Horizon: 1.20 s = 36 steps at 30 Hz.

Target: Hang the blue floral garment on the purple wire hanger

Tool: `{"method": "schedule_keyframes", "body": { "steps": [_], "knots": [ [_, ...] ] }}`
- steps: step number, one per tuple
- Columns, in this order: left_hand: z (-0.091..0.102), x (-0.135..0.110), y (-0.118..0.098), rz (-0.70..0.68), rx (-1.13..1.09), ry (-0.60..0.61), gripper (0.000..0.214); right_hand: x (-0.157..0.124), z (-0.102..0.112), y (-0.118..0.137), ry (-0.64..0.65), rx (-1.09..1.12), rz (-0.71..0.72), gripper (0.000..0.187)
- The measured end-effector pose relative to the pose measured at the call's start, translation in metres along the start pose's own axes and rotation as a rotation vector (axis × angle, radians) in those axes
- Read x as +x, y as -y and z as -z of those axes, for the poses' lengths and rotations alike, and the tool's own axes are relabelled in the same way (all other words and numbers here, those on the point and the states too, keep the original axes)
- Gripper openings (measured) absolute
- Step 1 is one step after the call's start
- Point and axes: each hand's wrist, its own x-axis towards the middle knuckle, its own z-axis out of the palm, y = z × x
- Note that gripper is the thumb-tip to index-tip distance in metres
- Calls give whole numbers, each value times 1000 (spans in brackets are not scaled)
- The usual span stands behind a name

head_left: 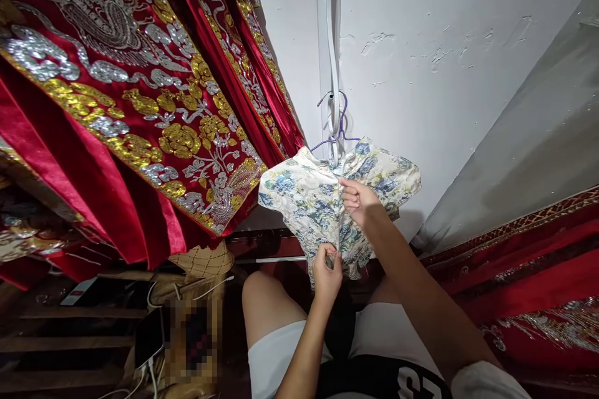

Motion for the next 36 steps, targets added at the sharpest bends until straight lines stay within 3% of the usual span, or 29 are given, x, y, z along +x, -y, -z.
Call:
{"method": "schedule_keyframes", "body": {
  "steps": [7, 10, 13, 17, 21, 24, 26, 28, 32, 34, 36],
  "knots": [
    [-9, -2, 14, -18, 36, 66, 10, 2, -24, 30, -1, 25, 18, 18],
    [-5, -3, 19, -28, 58, 101, 9, -5, -29, 40, 42, -3, 1, 18],
    [4, 10, 10, -41, 11, 119, 3, -13, -29, 41, 58, -38, 15, 17],
    [22, 62, -41, -190, -90, 54, 18, -20, -26, 32, 94, -78, 91, 19],
    [41, 131, -115, -505, -101, -64, 29, -22, -22, 24, 130, -168, 182, 25],
    [51, 165, -153, -637, 58, 66, 22, -21, -17, 20, 125, -274, 317, 24],
    [54, 173, -168, -674, 171, 155, 16, -17, -13, 16, 95, -366, 453, 21],
    [55, 171, -178, -698, 237, 167, 16, -11, -7, 12, 61, -460, 592, 18],
    [68, 165, -183, -692, 158, 12, 13, 1, 18, -2, -19, -603, 696, 15],
    [85, 169, -170, -601, 28, -142, 13, 1, 38, -12, -99, -681, 658, 15],
    [104, 174, -145, -456, -148, -304, 16, -5, 59, -27, -151, -720, 596, 16]
  ]
}}
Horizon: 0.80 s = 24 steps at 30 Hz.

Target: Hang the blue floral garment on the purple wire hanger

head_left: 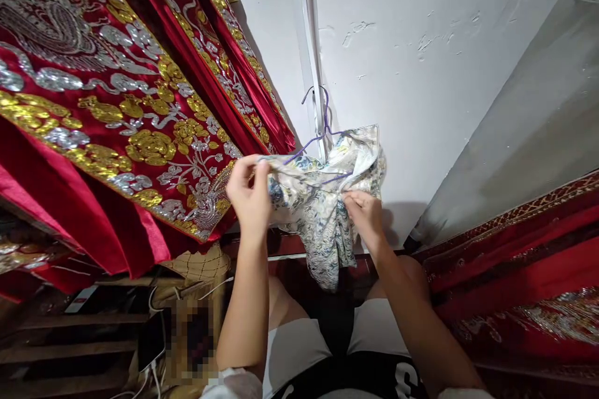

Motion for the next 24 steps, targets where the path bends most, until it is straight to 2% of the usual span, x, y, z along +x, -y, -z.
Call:
{"method": "schedule_keyframes", "body": {
  "steps": [2, 5, 6, 10, 13, 15, 17, 19, 21, 22, 24],
  "knots": [
    [21, -11, 30, 206, -143, -168, 21, -21, 6, -17, 20, 9, -57, 19],
    [35, -55, 66, 671, -409, -267, 23, -53, 7, -33, 35, 102, -138, 24],
    [34, -75, 73, 810, -464, -286, 21, -61, 6, -35, 28, 132, -170, 25],
    [7, -148, 80, 1006, -522, -227, 18, -73, 17, -34, -16, 176, -259, 22],
    [-12, -167, 71, 1046, -571, -226, 22, -68, 39, -34, -45, 153, -232, 17],
    [-16, -164, 61, 1010, -597, -221, 30, -64, 53, -39, 24, 103, -232, 22],
    [-16, -157, 47, 934, -620, -161, 36, -62, 62, -47, 135, 6, -255, 31],
    [-16, -152, 29, 856, -641, -44, 38, -62, 63, -55, 157, -76, -243, 35],
    [-17, -151, 10, 792, -631, 109, 37, -64, 56, -57, 111, -80, -194, 36],
    [-19, -152, 0, 758, -609, 215, 35, -65, 51, -57, 103, -49, -178, 36],
    [-22, -154, -18, 661, -532, 457, 28, -67, 41, -53, 172, 87, -228, 41]
  ]
}}
